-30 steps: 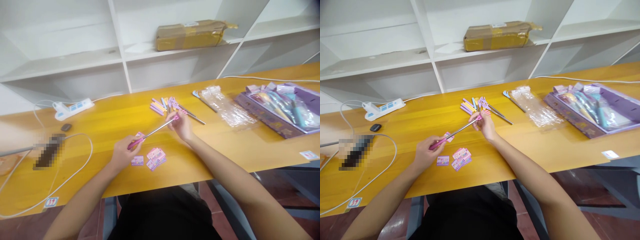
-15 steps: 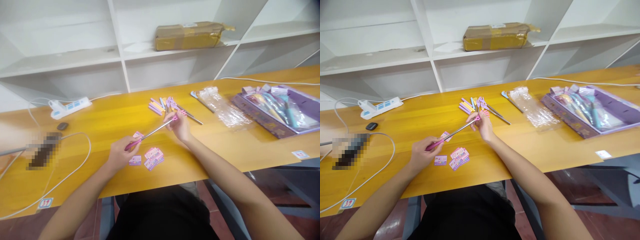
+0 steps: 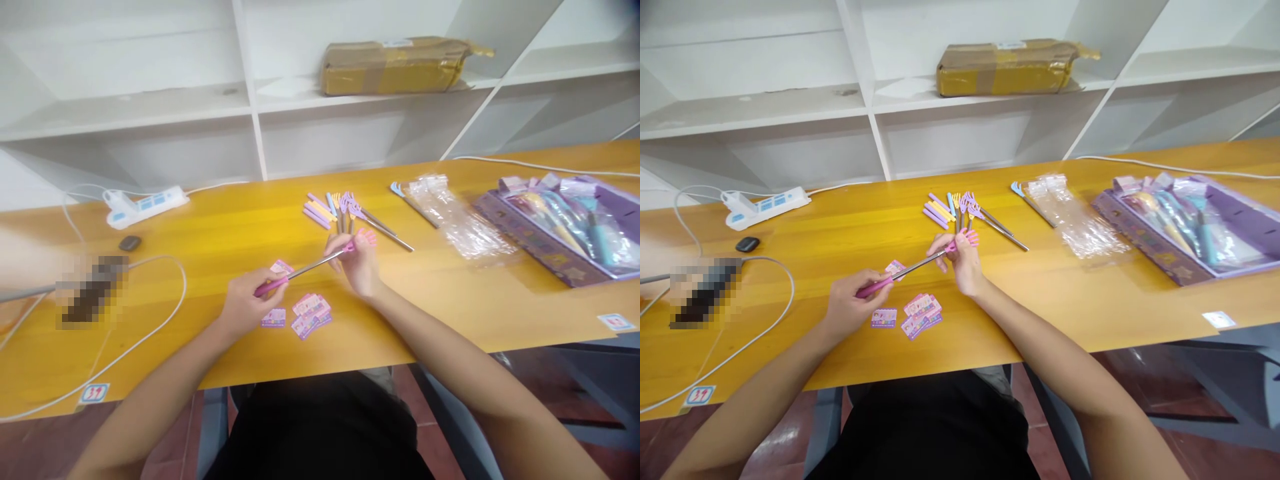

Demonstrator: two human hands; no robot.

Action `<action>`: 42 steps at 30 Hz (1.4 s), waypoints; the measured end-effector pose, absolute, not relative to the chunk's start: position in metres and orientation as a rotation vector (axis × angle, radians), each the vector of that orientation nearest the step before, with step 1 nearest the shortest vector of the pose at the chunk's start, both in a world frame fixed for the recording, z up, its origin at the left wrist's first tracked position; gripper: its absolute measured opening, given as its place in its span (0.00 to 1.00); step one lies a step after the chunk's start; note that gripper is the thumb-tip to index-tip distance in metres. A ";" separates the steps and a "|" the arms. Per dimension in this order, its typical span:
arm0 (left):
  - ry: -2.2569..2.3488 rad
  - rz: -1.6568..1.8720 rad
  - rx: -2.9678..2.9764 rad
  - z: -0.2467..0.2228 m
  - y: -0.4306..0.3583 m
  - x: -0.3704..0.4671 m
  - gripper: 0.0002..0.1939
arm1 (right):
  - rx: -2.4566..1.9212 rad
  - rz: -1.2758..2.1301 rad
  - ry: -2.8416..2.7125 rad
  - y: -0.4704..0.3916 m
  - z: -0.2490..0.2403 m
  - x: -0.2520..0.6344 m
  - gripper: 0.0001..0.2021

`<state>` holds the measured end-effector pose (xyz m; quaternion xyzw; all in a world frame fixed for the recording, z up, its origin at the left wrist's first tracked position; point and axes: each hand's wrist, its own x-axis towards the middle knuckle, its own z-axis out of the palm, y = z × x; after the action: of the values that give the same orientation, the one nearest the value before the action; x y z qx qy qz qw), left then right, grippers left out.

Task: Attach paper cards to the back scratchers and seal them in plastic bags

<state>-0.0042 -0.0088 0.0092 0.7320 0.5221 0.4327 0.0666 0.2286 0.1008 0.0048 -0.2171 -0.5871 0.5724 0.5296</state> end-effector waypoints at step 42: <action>1.432 1.157 1.810 0.003 -0.011 0.002 0.05 | -0.336 1.426 -1.654 0.080 -0.032 0.202 0.37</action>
<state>0.0018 -0.0114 0.0031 0.6739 0.5330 0.4307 0.2761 0.2024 0.0798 -0.0324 -0.1360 -0.6687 0.5767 0.4492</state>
